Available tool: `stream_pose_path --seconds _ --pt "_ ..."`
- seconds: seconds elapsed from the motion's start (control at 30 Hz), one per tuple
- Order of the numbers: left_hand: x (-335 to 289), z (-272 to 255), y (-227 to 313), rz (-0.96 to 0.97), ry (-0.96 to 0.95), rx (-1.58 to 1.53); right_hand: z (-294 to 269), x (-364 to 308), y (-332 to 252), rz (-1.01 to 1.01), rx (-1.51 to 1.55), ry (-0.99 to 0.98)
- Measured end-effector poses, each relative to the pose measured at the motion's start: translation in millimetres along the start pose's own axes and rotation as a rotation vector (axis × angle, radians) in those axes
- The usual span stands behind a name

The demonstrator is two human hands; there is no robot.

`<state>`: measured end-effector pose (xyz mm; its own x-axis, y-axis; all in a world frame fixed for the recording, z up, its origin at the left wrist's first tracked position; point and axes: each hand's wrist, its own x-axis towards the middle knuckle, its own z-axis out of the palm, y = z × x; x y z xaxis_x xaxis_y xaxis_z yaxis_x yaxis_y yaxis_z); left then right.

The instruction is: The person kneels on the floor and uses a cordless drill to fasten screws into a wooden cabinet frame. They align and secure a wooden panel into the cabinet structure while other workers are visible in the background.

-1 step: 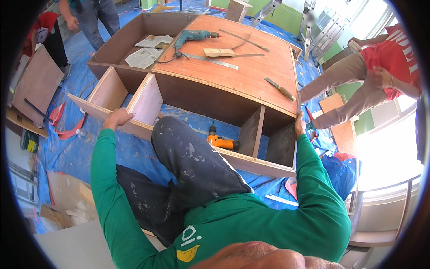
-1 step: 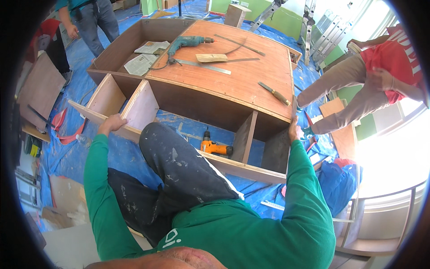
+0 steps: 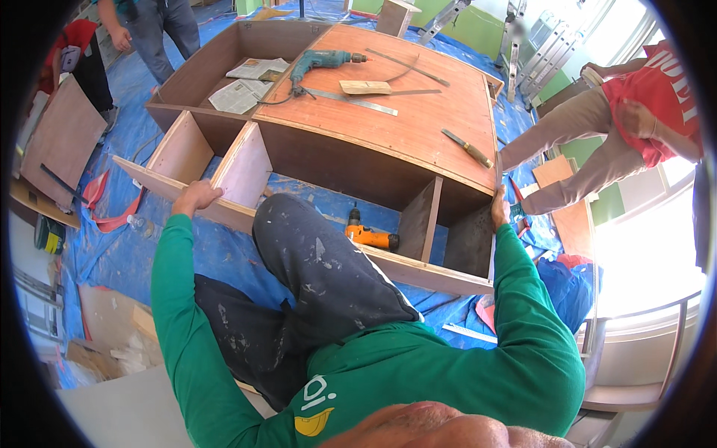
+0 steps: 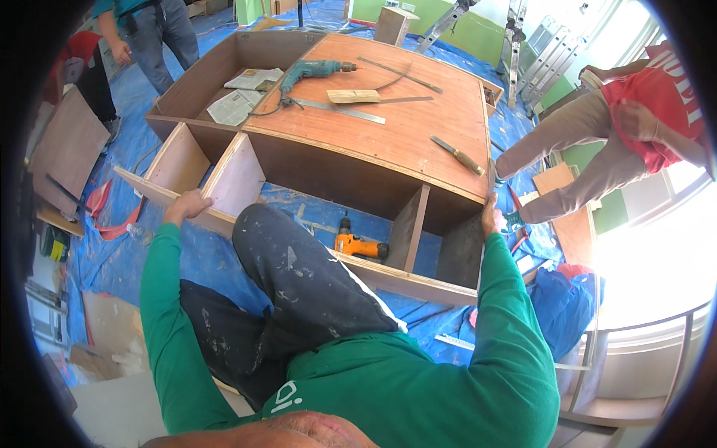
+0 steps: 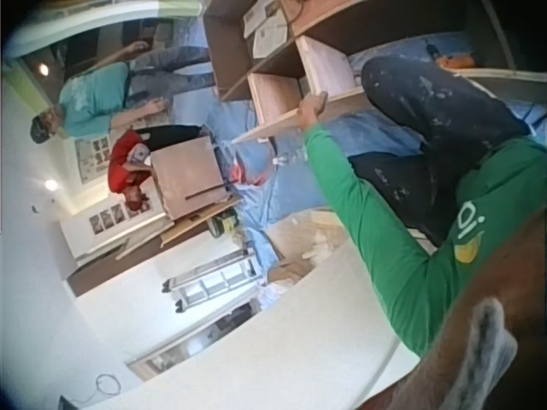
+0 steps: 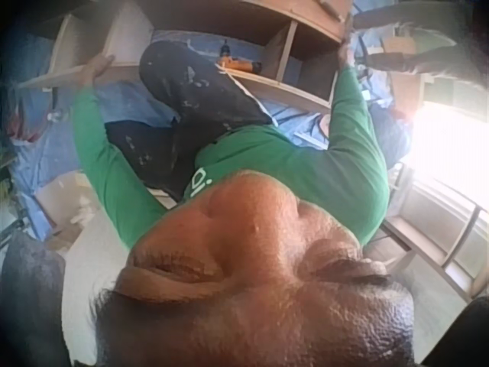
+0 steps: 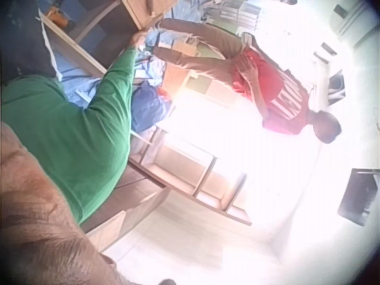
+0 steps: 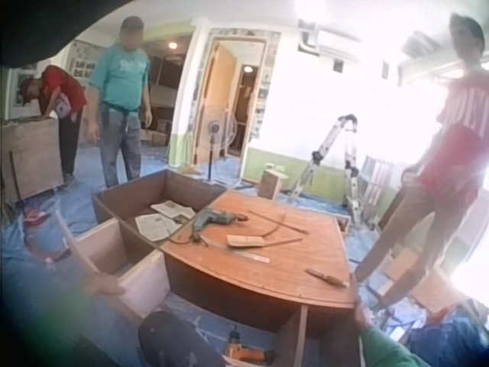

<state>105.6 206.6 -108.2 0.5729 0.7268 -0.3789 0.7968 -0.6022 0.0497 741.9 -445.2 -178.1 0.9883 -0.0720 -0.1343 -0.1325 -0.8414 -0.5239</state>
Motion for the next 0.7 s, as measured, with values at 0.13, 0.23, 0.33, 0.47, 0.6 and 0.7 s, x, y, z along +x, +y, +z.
stream_pose_path --seconds 0.13,0.23,0.33,0.47,0.6,0.7 --pt "-2 0 5 -0.004 0.006 0.036 3 3 3 -0.005 0.022 0.005" --pt "2 3 4 0.003 0.01 0.04 0 12 6 -0.018 0.058 -0.001" --pt "2 3 -5 -0.02 -0.002 0.033 11 11 -1 -0.004 0.05 0.001" --pt "0 -2 8 -0.003 -0.047 0.048 4 10 8 0.0 0.04 0.021" --pt "0 0 14 0.018 -0.007 0.014 -15 2 2 0.049 0.019 0.008" --pt "-9 -1 3 -0.047 -0.002 0.053 1 -65 -26 -0.373 0.111 0.345"
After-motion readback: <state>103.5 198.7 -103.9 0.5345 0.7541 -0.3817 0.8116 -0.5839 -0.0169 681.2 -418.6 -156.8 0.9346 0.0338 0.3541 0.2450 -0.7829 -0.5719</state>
